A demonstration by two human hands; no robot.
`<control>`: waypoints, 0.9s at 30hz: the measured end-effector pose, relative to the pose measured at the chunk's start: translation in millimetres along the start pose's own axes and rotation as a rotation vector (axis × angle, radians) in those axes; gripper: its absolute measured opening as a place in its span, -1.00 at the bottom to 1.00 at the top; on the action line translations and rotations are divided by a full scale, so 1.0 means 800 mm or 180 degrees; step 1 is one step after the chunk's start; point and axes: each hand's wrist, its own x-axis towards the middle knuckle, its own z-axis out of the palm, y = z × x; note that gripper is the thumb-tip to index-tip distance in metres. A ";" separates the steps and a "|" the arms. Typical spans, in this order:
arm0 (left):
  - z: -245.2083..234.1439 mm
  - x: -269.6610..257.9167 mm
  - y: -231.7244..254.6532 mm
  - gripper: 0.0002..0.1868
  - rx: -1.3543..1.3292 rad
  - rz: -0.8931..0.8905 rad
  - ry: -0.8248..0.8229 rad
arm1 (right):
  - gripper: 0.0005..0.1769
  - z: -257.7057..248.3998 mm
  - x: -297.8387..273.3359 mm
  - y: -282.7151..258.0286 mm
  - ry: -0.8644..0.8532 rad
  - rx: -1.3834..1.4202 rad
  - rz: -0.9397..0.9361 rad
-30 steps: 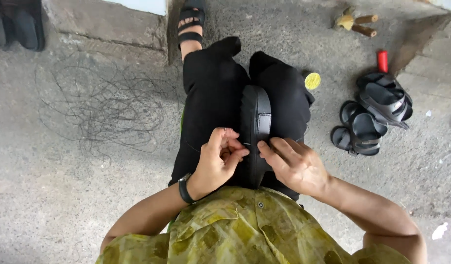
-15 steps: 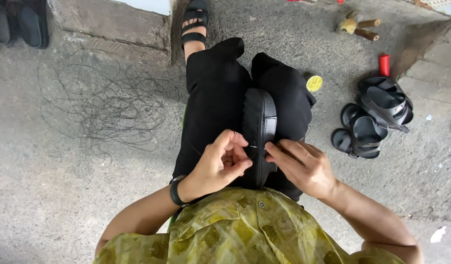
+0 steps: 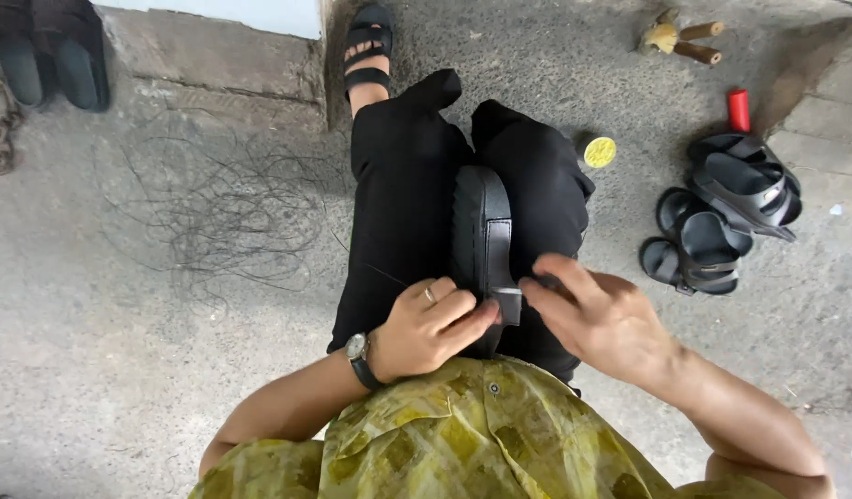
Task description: Hand-sewing the sole of a black sandal using a needle and thread while sitting on the floor.
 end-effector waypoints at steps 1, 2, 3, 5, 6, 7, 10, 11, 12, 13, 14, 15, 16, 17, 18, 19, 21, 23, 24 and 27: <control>0.001 -0.004 0.002 -0.91 -0.0086 -0.0030 0.0051 | -0.82 0.004 0.000 0.000 -0.0101 -0.0166 -0.0044; 0.002 -0.008 0.004 -0.89 -0.0171 -0.0059 0.0102 | -0.83 0.009 0.000 0.000 -0.0203 -0.0332 -0.0087; 0.004 -0.009 0.003 -0.89 -0.0168 -0.0060 0.0101 | -0.83 0.009 0.000 0.002 -0.0201 -0.0330 -0.0090; 0.006 -0.013 0.003 -0.92 -0.0318 -0.0192 0.0175 | -0.84 0.010 0.000 0.003 -0.0245 0.0509 0.0106; 0.007 -0.016 0.004 -0.92 -0.0321 -0.0195 0.0177 | -0.84 0.009 -0.022 0.013 -0.0250 0.0508 0.0108; 0.008 -0.017 0.004 -0.93 -0.0357 -0.0231 0.0198 | -0.83 0.008 -0.044 0.023 0.0066 0.2003 0.0657; 0.005 -0.021 0.003 -0.88 -0.0508 -0.0337 0.0161 | -0.85 -0.032 -0.108 0.086 0.0858 0.1536 0.1630; 0.004 -0.021 0.002 -0.83 -0.0607 -0.0399 0.0125 | -0.76 -0.052 -0.129 0.114 0.1228 -0.0463 0.1888; 0.000 -0.024 0.001 -0.83 -0.0603 -0.0402 0.0130 | -0.76 -0.057 -0.114 0.101 0.1226 -0.0463 0.1881; -0.004 -0.027 -0.002 -0.68 -0.0374 -0.0756 -0.0181 | -0.85 -0.062 -0.098 0.089 0.0484 -0.1150 0.1723; -0.007 -0.029 -0.004 -0.51 -0.0143 -0.1108 -0.0493 | -0.86 -0.066 -0.083 0.077 -0.0265 -0.1824 0.1539; -0.011 -0.026 -0.007 -0.51 -0.0154 -0.1112 -0.0499 | -0.86 -0.055 -0.055 0.052 -0.0276 -0.1823 0.1548; -0.015 -0.022 -0.009 -0.59 -0.0018 -0.1188 -0.0736 | -0.84 -0.042 -0.027 0.027 -0.0020 -0.0625 0.1129; -0.020 -0.021 -0.011 -0.60 0.0123 -0.1260 -0.0977 | -0.78 -0.028 0.000 0.001 0.0254 0.0588 0.0689; -0.025 -0.015 -0.011 -0.60 0.0116 -0.1263 -0.0988 | -0.78 -0.014 -0.007 0.000 0.0251 0.0594 0.0700; -0.032 -0.008 -0.011 -0.71 -0.0870 -0.1575 -0.0947 | -0.69 -0.001 -0.010 0.001 -0.0008 0.0754 0.0653; -0.045 0.011 -0.018 -0.76 -0.1860 -0.1872 -0.0878 | -0.45 0.016 -0.019 0.002 -0.0275 0.0915 0.0597; -0.053 0.032 -0.028 -0.76 -0.3960 -0.2303 -0.0323 | -0.75 0.021 -0.034 0.001 -0.0177 0.1968 0.1141; -0.046 0.037 -0.036 -0.76 -0.3985 -0.2311 -0.0335 | -0.75 0.017 -0.022 -0.002 -0.0182 0.1965 0.1169; -0.020 0.053 -0.074 -0.51 -0.3913 -0.2417 -0.0453 | -0.77 0.016 0.008 0.002 -0.0138 0.2161 0.1057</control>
